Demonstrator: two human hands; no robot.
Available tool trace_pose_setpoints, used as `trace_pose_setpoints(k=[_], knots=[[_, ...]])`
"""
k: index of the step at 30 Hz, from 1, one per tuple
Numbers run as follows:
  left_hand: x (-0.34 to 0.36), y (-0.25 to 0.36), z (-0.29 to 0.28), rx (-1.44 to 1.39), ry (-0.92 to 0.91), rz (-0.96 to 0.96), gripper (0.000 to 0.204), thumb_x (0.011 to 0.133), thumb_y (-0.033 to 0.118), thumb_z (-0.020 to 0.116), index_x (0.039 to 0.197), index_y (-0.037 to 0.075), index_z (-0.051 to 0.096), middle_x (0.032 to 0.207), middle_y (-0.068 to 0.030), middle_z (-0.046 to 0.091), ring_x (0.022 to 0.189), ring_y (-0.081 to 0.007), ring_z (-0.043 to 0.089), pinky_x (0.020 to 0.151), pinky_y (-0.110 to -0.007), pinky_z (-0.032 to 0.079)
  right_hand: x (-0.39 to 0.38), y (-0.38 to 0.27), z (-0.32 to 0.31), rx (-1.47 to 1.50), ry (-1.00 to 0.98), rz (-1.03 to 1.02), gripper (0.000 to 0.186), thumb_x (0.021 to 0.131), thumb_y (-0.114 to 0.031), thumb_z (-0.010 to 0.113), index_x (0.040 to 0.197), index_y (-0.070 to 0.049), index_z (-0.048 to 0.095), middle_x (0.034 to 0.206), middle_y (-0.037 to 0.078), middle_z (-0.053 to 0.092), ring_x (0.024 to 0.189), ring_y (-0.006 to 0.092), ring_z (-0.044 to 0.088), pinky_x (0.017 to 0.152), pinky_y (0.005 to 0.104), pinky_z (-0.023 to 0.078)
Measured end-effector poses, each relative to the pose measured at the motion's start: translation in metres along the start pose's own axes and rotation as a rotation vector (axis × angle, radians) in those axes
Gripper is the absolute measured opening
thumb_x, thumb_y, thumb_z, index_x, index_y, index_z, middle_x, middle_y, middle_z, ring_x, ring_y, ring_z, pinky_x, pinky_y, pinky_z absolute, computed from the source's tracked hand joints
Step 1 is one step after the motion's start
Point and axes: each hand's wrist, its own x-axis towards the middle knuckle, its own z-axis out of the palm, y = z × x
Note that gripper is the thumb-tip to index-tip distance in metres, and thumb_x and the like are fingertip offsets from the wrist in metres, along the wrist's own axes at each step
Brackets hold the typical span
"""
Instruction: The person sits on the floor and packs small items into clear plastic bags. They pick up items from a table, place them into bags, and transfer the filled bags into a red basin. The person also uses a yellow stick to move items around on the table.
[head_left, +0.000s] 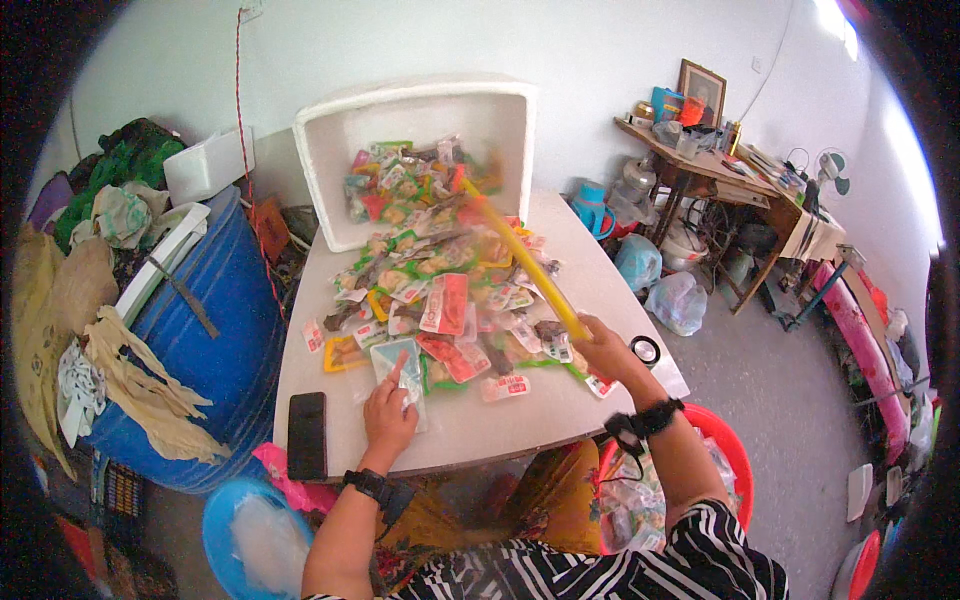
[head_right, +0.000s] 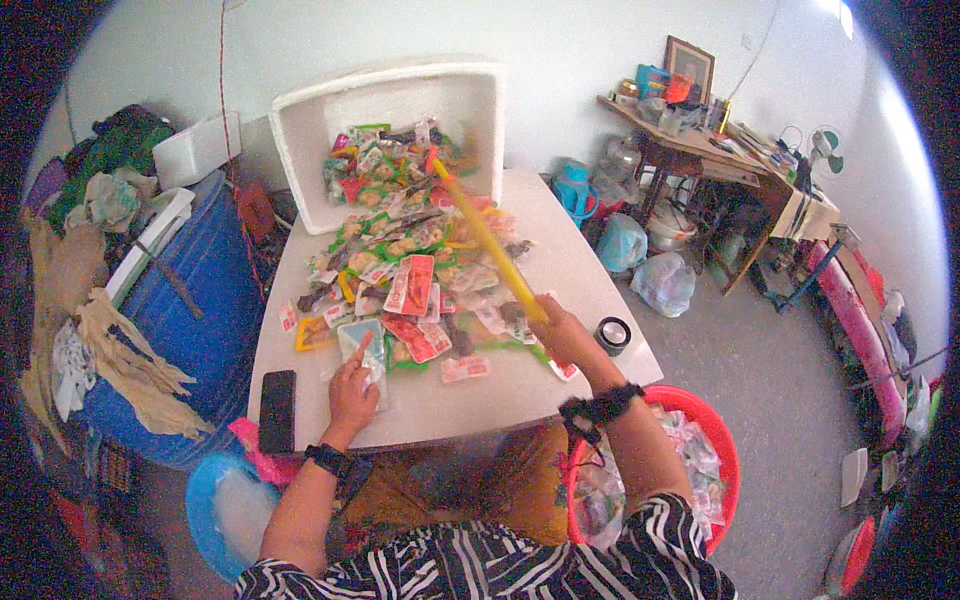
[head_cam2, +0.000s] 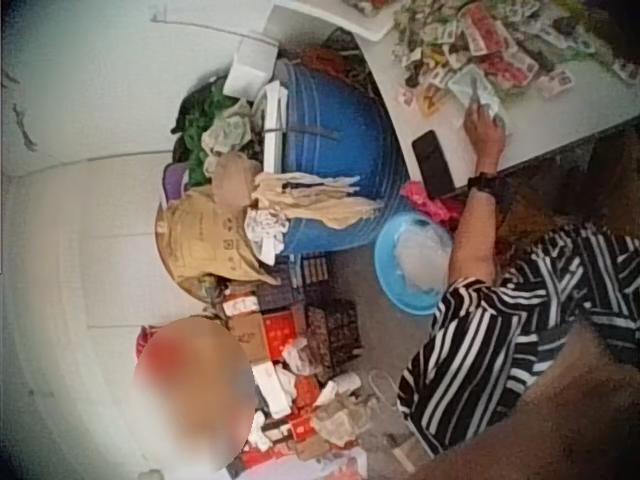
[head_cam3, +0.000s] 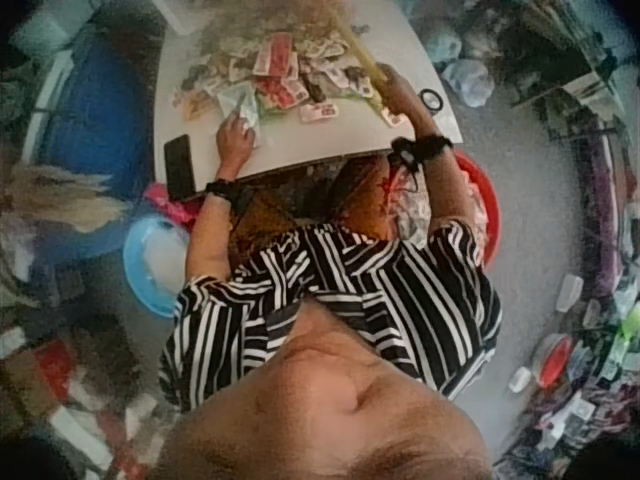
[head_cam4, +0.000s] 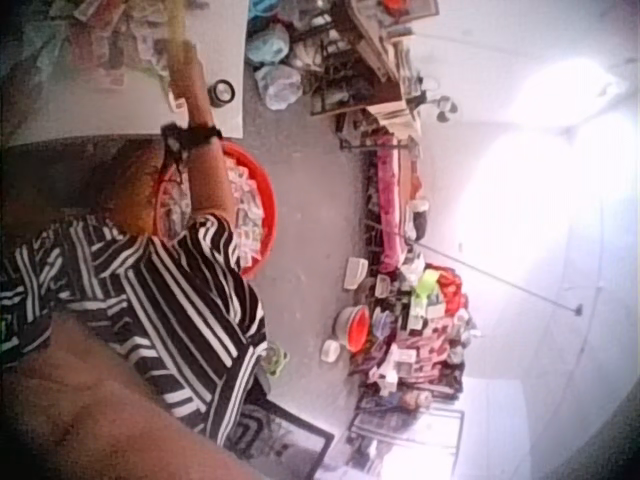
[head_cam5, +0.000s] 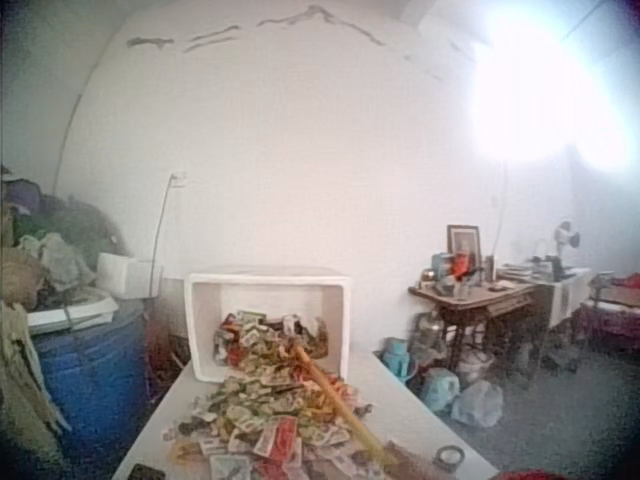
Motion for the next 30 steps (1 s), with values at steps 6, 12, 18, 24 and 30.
trace_pose_setpoints(k=[6, 12, 18, 24, 30], knots=[[0.007, 0.012, -0.015, -0.04, 0.004, 0.047, 0.008, 0.06, 0.005, 0.05, 0.064, 0.0, 0.047, 0.119, -0.0055, 0.043, 0.082, -0.0264, 0.05, 0.069, -0.035, 0.041, 0.032, -0.016, 0.01, -0.152, 0.002, -0.045, 0.039, 0.076, -0.024, 0.052, 0.107, -0.002, 0.043, 0.072, 0.015, 0.056, 0.064, 0.0233, 0.056, 0.057, 0.0314, 0.043], [0.008, 0.01, -0.012, -0.073, -0.05, 0.024, 0.011, 0.059, 0.006, 0.052, 0.068, 0.0, 0.048, 0.118, -0.0078, 0.043, 0.083, -0.028, 0.05, 0.071, -0.037, 0.04, 0.004, 0.003, 0.01, -0.168, -0.115, 0.005, 0.041, 0.076, -0.022, 0.051, 0.113, -0.006, 0.039, 0.078, 0.014, 0.056, 0.07, 0.0239, 0.056, 0.063, 0.0325, 0.044], [-0.006, -0.004, 0.002, -0.013, 0.008, -0.012, 0.02, 0.061, 0.009, 0.056, 0.079, 0.004, 0.049, 0.103, -0.0134, 0.048, 0.088, -0.0308, 0.048, 0.076, -0.042, 0.037, -0.074, -0.016, 0.001, -0.201, -0.254, 0.097, 0.045, 0.077, -0.022, 0.052, 0.117, -0.008, 0.037, 0.085, 0.015, 0.056, 0.071, 0.0214, 0.056, 0.063, 0.0315, 0.044], [0.0, 0.004, -0.006, -0.019, -0.047, -0.024, 0.018, 0.06, 0.009, 0.056, 0.077, 0.003, 0.051, 0.1, -0.0114, 0.049, 0.087, -0.0297, 0.048, 0.075, -0.041, 0.038, -0.116, 0.001, -0.011, 0.001, -0.174, 0.189, 0.049, 0.077, -0.025, 0.051, 0.12, -0.007, 0.034, 0.086, 0.014, 0.057, 0.075, 0.0209, 0.055, 0.065, 0.0317, 0.043], [0.003, 0.009, -0.015, -0.011, -0.029, -0.01, 0.012, 0.059, 0.006, 0.054, 0.068, -0.001, 0.049, 0.118, -0.0051, 0.044, 0.084, -0.0265, 0.05, 0.072, -0.037, 0.04, -0.045, -0.002, -0.001, -0.057, -0.047, 0.146, 0.046, 0.078, -0.029, 0.049, 0.116, -0.005, 0.037, 0.08, 0.017, 0.057, 0.071, 0.0241, 0.056, 0.065, 0.0345, 0.044]])
